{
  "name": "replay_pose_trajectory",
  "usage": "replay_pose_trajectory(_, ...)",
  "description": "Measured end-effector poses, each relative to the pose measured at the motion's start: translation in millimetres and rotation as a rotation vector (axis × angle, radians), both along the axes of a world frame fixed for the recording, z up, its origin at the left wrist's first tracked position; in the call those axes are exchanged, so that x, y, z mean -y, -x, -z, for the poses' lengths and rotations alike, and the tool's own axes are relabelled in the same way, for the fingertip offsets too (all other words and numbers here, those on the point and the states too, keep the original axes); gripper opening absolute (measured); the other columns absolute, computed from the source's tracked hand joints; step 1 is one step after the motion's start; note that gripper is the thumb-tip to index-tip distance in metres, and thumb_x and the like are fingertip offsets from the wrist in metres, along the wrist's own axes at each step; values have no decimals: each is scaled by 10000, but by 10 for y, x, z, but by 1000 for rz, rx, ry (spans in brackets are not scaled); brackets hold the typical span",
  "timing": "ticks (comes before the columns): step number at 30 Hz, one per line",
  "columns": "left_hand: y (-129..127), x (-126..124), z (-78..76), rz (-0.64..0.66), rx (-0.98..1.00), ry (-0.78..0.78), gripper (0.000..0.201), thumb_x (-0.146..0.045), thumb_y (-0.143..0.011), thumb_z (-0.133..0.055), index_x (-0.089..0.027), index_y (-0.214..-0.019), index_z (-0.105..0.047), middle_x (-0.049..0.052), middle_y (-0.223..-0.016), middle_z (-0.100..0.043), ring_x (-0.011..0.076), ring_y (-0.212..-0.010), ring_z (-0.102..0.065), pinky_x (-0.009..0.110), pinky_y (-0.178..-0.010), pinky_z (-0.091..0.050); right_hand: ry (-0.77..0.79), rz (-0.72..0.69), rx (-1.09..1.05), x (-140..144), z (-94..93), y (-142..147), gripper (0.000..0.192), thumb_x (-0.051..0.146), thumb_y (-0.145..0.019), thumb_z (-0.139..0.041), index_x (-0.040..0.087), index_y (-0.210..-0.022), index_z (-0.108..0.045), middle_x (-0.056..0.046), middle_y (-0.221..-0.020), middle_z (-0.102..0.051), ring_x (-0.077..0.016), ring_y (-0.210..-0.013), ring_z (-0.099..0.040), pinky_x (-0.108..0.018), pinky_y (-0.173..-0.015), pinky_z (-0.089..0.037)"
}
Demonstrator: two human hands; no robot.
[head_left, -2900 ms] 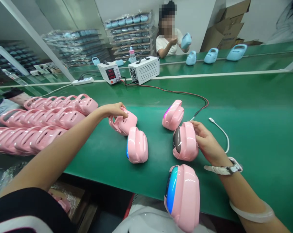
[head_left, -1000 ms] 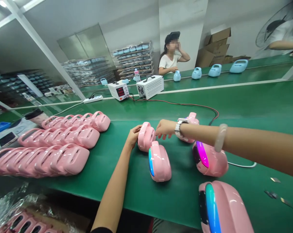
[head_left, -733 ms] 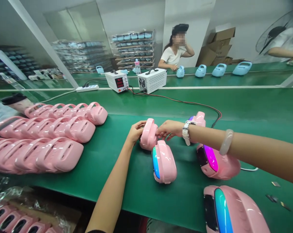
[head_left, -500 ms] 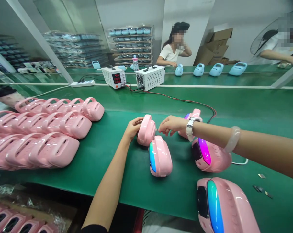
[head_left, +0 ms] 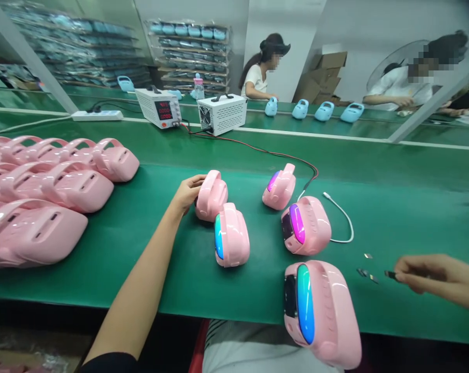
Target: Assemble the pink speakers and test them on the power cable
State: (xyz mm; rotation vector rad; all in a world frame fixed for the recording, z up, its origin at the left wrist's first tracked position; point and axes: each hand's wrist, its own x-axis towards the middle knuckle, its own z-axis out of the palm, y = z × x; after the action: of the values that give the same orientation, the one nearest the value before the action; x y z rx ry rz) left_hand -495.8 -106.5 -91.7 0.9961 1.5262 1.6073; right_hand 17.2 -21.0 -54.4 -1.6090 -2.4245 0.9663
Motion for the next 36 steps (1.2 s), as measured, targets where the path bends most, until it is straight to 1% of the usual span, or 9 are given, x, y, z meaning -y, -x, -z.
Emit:
replay_pose_trajectory(2, -1, 3, 5, 0, -10, 7, 473, -339, -486, -769, -140, -907, -687, 59, -912, -715, 236, -881, -628, 251, -690, -460, 259, -7, -8, 16, 219, -157, 488, 740, -671, -621, 270, -542, -639, -110, -608, -531, -224, -579, -514, -374, -572, -415)
replay_pose_trajectory(3, -2, 5, 7, -1, -18, 12, 477, -353, -492, -765, -141, -912, -686, 61, -917, -713, 236, -879, -627, 256, -693, -462, 332, -2, -30, 23, 289, -192, 449, 708, -690, -629, 277, -567, -643, -110, -632, -522, -227, -599, -507, -382, -591, -402)
replay_pose_trajectory(5, -1, 8, 10, -2, -33, 21, 480, -367, -502, -749, -143, -921, -683, 64, -926, -710, 238, -879, -624, 265, -699, -464, 342, 36, -81, 37, 372, -205, 430, 696, -705, -622, 284, -583, -636, -102, -637, -491, -225, -595, -483, -395, -596, -372)
replay_pose_trajectory(9, 2, 11, 12, -1, -48, 20, 474, -352, -508, -716, -141, -931, -681, 68, -949, -705, 236, -893, -617, 261, -700, -459, 288, 110, -110, 50, 415, -120, 496, 749, -682, -586, 278, -528, -599, -86, -600, -452, -222, -564, -457, -420, -587, -334)
replay_pose_trajectory(14, -7, 21, 3, 14, -46, 10, 447, -313, -516, -693, -139, -927, -679, 63, -961, -702, 233, -920, -613, 247, -701, -449, 445, 19, -46, -30, 440, -61, 423, 687, -671, -661, 280, -556, -635, -95, -624, -490, -226, -594, -501, -413, -614, -380)
replay_pose_trajectory(21, -7, 36, -7, 14, -56, 24, 447, -336, -508, -707, -138, -907, -674, 61, -921, -700, 226, -873, -614, 249, -686, -449, 424, -13, -47, -92, 537, -108, 344, 621, -690, -663, 307, -554, -635, -122, -643, -522, -255, -615, -535, -426, -629, -419)
replay_pose_trajectory(30, -41, 30, 6, -27, -102, 17, 530, -455, -504, -754, -122, -909, -675, 86, -936, -707, 240, -859, -640, 269, -701, -480, 455, 28, -39, -96, 539, -95, 405, 666, -639, -676, 275, -543, -635, -101, -619, -483, -224, -589, -504, -406, -618, -387)
replay_pose_trajectory(34, -28, 28, -13, -73, -140, 0, 506, -455, -528, -744, -123, -906, -687, 83, -921, -709, 240, -888, -635, 273, -730, -486, 462, -5, 66, -83, 371, 52, 436, 640, -644, -676, 246, -497, -562, -78, -557, -489, -222, -554, -486, -394, -596, -372)
replay_pose_trajectory(36, -68, 72, -114, -165, -181, -32, 474, -437, -573, -738, -137, -937, -695, 71, -957, -704, 221, -925, -620, 268, -772, -474, 340, -58, 103, -63, 230, 188, 420, 564, -712, -649, 229, -493, -523, -76, -563, -520, -229, -578, -508, -387, -610, -387)
